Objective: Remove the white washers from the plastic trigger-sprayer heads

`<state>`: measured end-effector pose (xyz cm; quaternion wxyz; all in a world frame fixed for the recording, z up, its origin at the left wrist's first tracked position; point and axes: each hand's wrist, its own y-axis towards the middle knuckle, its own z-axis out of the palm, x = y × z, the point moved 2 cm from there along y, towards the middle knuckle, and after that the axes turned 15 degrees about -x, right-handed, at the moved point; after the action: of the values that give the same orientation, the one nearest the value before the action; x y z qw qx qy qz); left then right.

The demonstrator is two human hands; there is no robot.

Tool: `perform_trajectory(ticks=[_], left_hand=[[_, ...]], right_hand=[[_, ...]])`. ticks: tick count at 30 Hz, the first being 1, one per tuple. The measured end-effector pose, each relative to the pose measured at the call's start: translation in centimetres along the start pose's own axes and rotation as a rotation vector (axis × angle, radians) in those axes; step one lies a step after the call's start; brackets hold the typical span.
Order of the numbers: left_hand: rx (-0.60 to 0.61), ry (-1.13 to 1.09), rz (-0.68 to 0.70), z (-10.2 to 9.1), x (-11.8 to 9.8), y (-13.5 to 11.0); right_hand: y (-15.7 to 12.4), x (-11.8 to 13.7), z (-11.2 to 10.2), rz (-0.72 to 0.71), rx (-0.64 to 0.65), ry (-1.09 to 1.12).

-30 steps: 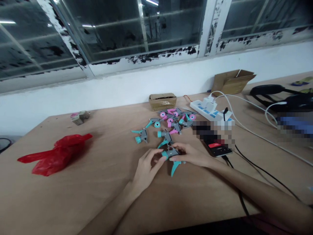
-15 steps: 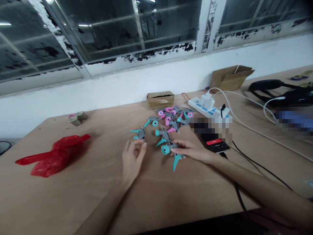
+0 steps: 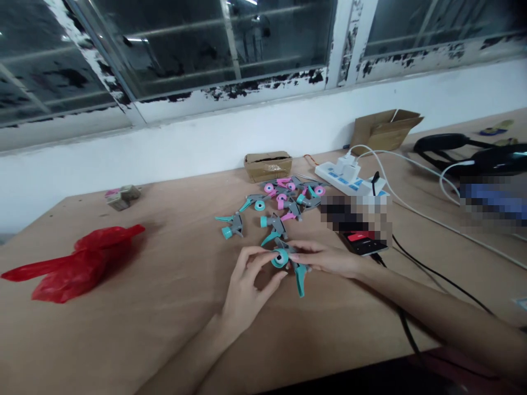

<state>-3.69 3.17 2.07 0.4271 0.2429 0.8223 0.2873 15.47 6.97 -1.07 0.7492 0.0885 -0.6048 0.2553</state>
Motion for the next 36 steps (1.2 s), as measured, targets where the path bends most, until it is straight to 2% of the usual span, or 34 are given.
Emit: perform_trajectory(ticks=[5,9,16,25,29,36], left_hand=[[0.033,0.006,0.048,-0.1,0.08,-0.07],[-0.003,0.027,0.101,-0.22,0.19,0.15],[-0.016,0.033,-0.001,0.06,0.18,0.16],[-0.042,0.027,0.081,-0.13,0.16,-0.01],[-0.015,0.018,0.04,-0.03,0.37,0.17],[0.088,-0.087,-0.116,0.13,0.81,0.54]], right_hand=[[0.08,-0.06,-0.15,0.003,-0.032,-0.051],[0.05,0.12,-0.07,-0.039,-0.019,-0.149],[0.05,0.41,0.21,-0.071,-0.019,-0.207],[-0.11,0.15,0.42,0.025,-0.06,-0.057],[0.05,0.0,0.32,0.059,-0.032,-0.05],[0.19,-0.08,0.07,0.11,-0.02,-0.051]])
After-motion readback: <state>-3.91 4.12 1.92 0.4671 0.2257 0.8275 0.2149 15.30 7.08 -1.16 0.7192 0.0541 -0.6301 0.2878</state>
